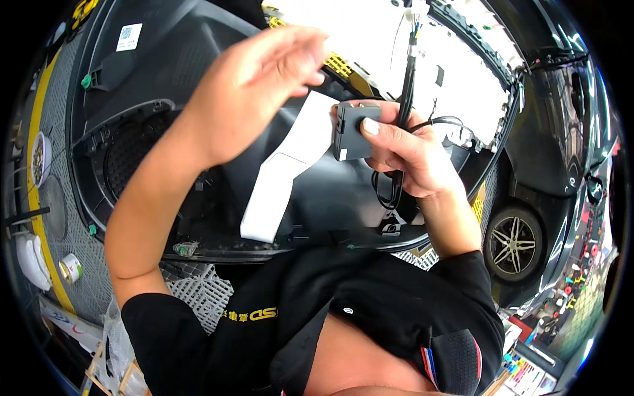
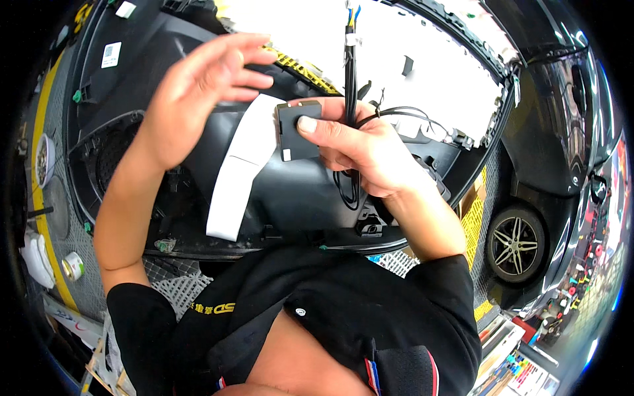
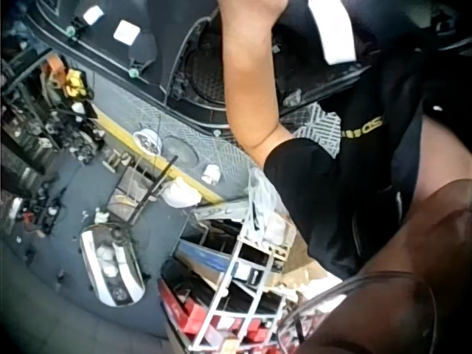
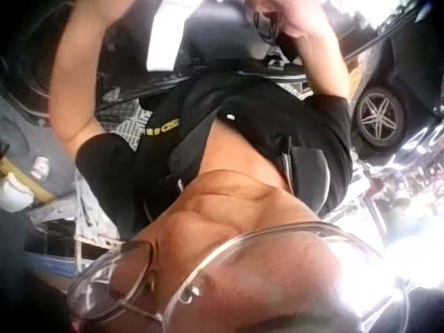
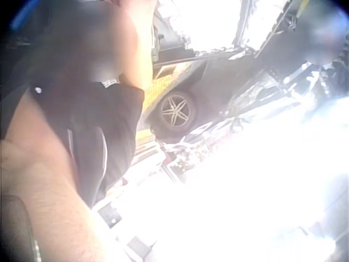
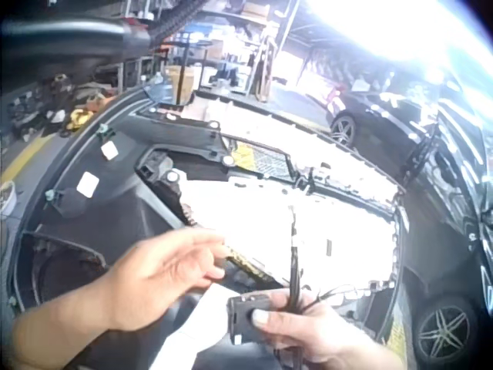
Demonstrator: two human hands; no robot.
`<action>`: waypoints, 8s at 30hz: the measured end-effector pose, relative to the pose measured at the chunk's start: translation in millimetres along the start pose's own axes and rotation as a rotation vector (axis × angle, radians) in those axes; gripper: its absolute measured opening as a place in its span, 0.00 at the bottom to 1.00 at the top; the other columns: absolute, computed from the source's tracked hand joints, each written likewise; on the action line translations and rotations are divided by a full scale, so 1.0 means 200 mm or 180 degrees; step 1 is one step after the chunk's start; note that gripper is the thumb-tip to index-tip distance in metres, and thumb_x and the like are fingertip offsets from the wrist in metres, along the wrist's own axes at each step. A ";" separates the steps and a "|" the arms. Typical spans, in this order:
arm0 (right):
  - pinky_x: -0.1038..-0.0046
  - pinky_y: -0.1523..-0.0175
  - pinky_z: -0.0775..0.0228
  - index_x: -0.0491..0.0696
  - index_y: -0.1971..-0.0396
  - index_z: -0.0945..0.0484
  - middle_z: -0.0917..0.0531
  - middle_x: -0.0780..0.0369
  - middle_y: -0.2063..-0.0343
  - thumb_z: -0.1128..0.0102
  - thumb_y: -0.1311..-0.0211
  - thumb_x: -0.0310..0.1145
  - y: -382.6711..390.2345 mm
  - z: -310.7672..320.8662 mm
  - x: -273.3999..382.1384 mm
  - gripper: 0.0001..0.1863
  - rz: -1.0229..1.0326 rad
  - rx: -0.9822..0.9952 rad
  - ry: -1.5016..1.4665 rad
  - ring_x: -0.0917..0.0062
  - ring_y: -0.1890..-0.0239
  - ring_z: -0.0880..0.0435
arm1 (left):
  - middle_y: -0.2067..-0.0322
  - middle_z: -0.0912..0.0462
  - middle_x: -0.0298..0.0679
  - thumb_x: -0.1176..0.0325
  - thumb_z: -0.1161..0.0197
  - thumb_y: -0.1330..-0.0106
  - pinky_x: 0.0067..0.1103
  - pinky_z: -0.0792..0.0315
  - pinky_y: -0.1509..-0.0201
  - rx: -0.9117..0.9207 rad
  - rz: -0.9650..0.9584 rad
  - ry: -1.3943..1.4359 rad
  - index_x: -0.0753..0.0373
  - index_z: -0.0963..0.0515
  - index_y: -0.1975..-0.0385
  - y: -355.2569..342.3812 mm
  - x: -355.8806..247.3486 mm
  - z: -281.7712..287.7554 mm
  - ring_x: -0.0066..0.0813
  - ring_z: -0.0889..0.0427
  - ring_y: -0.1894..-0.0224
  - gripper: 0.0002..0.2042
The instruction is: The person connects wires and an electronic component to the inside of a car door panel using their hands.
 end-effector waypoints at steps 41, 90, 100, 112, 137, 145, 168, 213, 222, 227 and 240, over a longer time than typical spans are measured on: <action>0.69 0.65 0.21 0.65 0.50 0.13 0.17 0.70 0.60 0.24 0.56 0.28 0.13 -0.09 0.39 0.28 0.2880 -0.1409 0.3478 0.71 0.65 0.13 | 0.65 0.24 0.29 0.84 0.40 0.32 0.14 0.31 0.68 -0.0369 0.0318 -0.0178 0.60 0.39 0.23 0.07 0.03 -0.15 0.09 0.33 0.72 0.36; 0.82 0.58 0.24 0.45 0.51 0.19 0.14 0.65 0.58 0.36 0.29 0.32 -0.11 -0.02 0.45 0.11 0.2032 -0.0188 -0.0026 0.87 0.61 0.17 | 0.57 0.15 0.43 0.73 0.36 0.27 0.22 0.17 0.56 -0.0998 -0.0344 0.0353 0.70 0.25 0.46 -0.08 -0.15 -0.05 0.29 0.13 0.56 0.14; 0.75 0.49 0.24 0.46 0.41 0.20 0.13 0.65 0.52 0.50 0.19 0.40 -0.08 0.06 0.46 0.18 0.2513 -0.1058 -0.0026 0.80 0.52 0.16 | 0.42 0.19 0.48 0.72 0.43 0.23 0.48 0.24 0.34 -0.0536 0.0286 0.3006 0.63 0.23 0.44 -0.08 -0.06 -0.27 0.48 0.22 0.36 0.12; 0.77 0.57 0.25 0.45 0.53 0.14 0.12 0.66 0.62 0.31 0.31 0.33 0.03 0.05 0.49 0.11 0.2948 -0.1121 0.0684 0.85 0.64 0.17 | 0.53 0.15 0.44 0.75 0.36 0.27 0.33 0.13 0.46 -0.1340 -0.0107 0.2070 0.67 0.22 0.49 -0.03 0.01 -0.09 0.40 0.12 0.49 0.10; 0.76 0.49 0.24 0.40 0.57 0.13 0.11 0.62 0.63 0.23 0.39 0.35 -0.09 0.11 0.38 0.17 0.1827 -0.1166 0.0950 0.81 0.58 0.15 | 0.38 0.23 0.50 0.88 0.44 0.30 0.23 0.15 0.44 -0.1495 -0.0426 0.1116 0.66 0.32 0.29 -0.04 -0.04 -0.12 0.33 0.17 0.42 0.28; 0.76 0.48 0.24 0.40 0.57 0.13 0.11 0.62 0.63 0.24 0.39 0.34 -0.08 0.11 0.38 0.15 0.1957 -0.1181 0.1011 0.81 0.58 0.15 | 0.38 0.23 0.50 0.86 0.41 0.30 0.25 0.15 0.44 -0.1495 -0.0458 0.1092 0.68 0.31 0.31 -0.04 -0.05 -0.13 0.35 0.17 0.41 0.26; 0.85 0.68 0.32 0.43 0.42 0.23 0.20 0.66 0.63 0.40 0.30 0.30 -0.06 0.15 0.28 0.19 0.1118 0.0316 -0.1363 0.89 0.71 0.25 | 0.51 0.19 0.41 0.78 0.41 0.31 0.33 0.20 0.39 -0.1365 -0.0623 0.2473 0.62 0.27 0.41 -0.02 0.01 0.06 0.31 0.17 0.51 0.18; 0.75 0.69 0.27 0.43 0.59 0.15 0.16 0.62 0.68 0.23 0.52 0.24 0.27 0.06 0.31 0.17 0.3443 -0.0895 0.2655 0.77 0.73 0.17 | 0.63 0.13 0.35 0.85 0.30 0.38 0.15 0.23 0.58 -0.0853 -0.0355 -0.0210 0.67 0.16 0.55 0.06 -0.13 -0.34 0.15 0.18 0.60 0.13; 0.74 0.58 0.19 0.45 0.59 0.14 0.11 0.59 0.64 0.26 0.54 0.21 0.32 0.04 0.29 0.18 0.3189 -0.0904 0.2544 0.70 0.63 0.09 | 0.67 0.13 0.36 0.85 0.29 0.41 0.17 0.23 0.62 -0.0828 -0.0629 -0.0505 0.67 0.18 0.61 0.07 -0.14 -0.35 0.18 0.16 0.66 0.10; 0.81 0.69 0.37 0.42 0.60 0.14 0.15 0.68 0.70 0.28 0.40 0.21 0.25 0.11 0.23 0.09 0.2102 -0.0740 0.1925 0.90 0.75 0.28 | 0.65 0.13 0.35 0.85 0.29 0.40 0.18 0.21 0.58 -0.0780 -0.0688 -0.0180 0.66 0.18 0.61 0.06 -0.12 -0.35 0.18 0.16 0.62 0.10; 0.69 0.67 0.28 0.42 0.60 0.16 0.16 0.57 0.73 0.29 0.38 0.27 0.29 0.12 0.30 0.09 0.2379 -0.0916 0.2646 0.67 0.74 0.17 | 0.66 0.18 0.36 0.85 0.27 0.55 0.26 0.23 0.64 -0.0861 -0.2263 -0.2278 0.62 0.12 0.64 0.14 -0.37 -0.40 0.34 0.19 0.65 0.17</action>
Point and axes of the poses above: each hand's wrist, its own y-axis away from the middle knuckle, its own z-axis out of the back of the hand, x = y × z, the point moved 8 cm from there along -y, towards the middle knuckle
